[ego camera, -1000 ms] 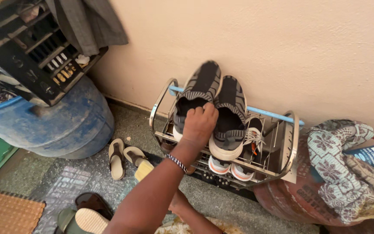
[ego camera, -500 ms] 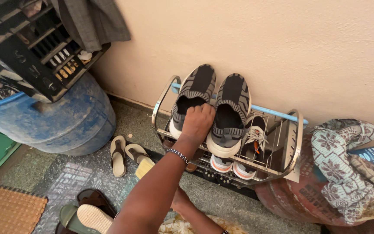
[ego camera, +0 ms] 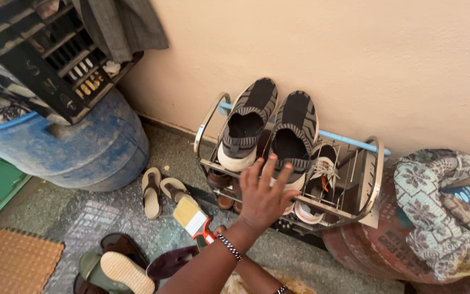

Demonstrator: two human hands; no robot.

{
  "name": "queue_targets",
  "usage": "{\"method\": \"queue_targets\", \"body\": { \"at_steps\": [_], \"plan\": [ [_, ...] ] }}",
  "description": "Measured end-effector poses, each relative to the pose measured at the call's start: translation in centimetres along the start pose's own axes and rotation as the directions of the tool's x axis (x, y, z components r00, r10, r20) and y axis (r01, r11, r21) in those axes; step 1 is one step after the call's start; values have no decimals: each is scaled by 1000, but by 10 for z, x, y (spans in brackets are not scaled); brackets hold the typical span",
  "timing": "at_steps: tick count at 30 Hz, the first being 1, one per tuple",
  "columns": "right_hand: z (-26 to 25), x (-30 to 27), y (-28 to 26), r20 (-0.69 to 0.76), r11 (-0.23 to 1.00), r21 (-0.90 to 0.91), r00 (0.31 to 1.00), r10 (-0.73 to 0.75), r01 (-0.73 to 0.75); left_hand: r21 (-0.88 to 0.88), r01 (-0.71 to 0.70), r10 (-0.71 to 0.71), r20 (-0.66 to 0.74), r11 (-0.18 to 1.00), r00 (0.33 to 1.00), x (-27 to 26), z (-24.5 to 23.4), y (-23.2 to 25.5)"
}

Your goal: The person sits on the floor and uses a brush to clean several pairs of shoes, including sneakers and sandals. They pick up each shoe, brush the upper and sole, and place the cleaned shoes onto a metal shoe rack.

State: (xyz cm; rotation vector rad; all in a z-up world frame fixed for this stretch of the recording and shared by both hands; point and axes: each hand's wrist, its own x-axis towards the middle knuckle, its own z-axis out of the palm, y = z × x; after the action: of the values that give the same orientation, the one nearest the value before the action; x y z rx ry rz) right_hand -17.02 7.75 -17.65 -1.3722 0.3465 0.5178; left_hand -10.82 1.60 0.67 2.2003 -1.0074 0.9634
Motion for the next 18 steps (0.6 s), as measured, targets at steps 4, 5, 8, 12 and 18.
{"method": "queue_targets", "body": {
  "at_steps": [4, 5, 8, 12, 18],
  "plan": [
    [-2, -7, 3, 4, 1000, -12, 1000, 14, -14, 6, -4, 2, 186, 1000, 983, 0, 3, 6],
    [-3, -6, 1, 8, 1000, -7, 1000, 14, -14, -20, -15, 19, 216, 1000, 976, 5, 5, 3],
    [-6, -6, -4, 10, 1000, -11, 1000, 7, -7, 46, -42, 26, 290, 998, 957, 18, 16, 5],
    [-8, -6, -5, 18, 1000, -19, 1000, 10, -9, 10, -36, 32, 263, 999, 964, 20, 26, -1],
    [-10, -3, 2, 36, 1000, -31, 999, -2, 3, 27, -32, 26, 211, 999, 977, 17, 31, 3]
  ]
}}
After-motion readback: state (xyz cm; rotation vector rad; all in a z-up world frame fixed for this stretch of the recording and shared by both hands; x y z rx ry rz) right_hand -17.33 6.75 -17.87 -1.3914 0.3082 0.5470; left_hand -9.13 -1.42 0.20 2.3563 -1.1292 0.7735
